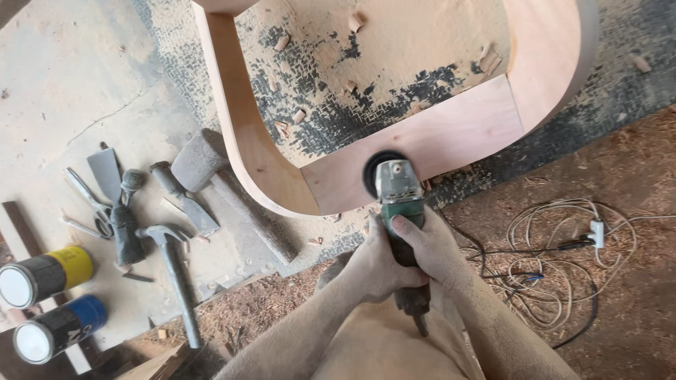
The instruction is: The person uses an angle grinder with a sanding disc to smooth the curved edges and flat surfaces of a wooden chair frame. The person repeatedly moves the tool along the contours and periodically wipes away dust with their hand.
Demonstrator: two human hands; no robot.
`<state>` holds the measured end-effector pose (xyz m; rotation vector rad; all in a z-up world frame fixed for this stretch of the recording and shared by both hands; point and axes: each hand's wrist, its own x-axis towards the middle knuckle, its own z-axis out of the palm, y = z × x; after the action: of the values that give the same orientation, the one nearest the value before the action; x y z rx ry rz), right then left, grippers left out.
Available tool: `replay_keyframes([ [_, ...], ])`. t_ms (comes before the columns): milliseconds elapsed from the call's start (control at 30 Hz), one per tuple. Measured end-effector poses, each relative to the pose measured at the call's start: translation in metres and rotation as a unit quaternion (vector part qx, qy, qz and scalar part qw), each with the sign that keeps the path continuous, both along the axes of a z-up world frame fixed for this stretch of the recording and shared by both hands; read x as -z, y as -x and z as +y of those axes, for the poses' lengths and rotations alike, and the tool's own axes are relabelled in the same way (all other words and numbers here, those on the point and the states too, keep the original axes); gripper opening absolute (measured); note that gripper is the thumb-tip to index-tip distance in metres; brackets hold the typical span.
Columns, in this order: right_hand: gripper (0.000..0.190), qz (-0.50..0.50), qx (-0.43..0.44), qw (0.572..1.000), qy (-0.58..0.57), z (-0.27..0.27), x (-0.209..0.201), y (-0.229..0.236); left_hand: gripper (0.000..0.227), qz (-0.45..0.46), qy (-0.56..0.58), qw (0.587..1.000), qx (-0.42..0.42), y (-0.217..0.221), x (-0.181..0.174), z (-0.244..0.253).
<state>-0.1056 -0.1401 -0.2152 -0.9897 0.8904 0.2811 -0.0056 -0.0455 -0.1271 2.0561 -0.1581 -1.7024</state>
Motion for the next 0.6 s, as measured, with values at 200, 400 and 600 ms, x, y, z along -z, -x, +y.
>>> replay_keyframes([
  [200,0.070,-0.124,0.005,0.957,-0.264,0.038,-0.001,-0.016,0.103,-0.058,-0.168,0.984,-0.024,0.000,-0.062,0.012],
  [400,0.082,-0.171,0.023,0.883,-0.437,0.064,-0.021,-0.032,0.111,-0.123,-0.212,0.968,-0.046,-0.007,-0.103,0.021],
  [600,0.081,-0.213,0.019,0.853,-0.477,0.083,-0.043,-0.048,0.112,-0.255,-0.193,0.948,0.007,-0.002,-0.113,0.047],
])
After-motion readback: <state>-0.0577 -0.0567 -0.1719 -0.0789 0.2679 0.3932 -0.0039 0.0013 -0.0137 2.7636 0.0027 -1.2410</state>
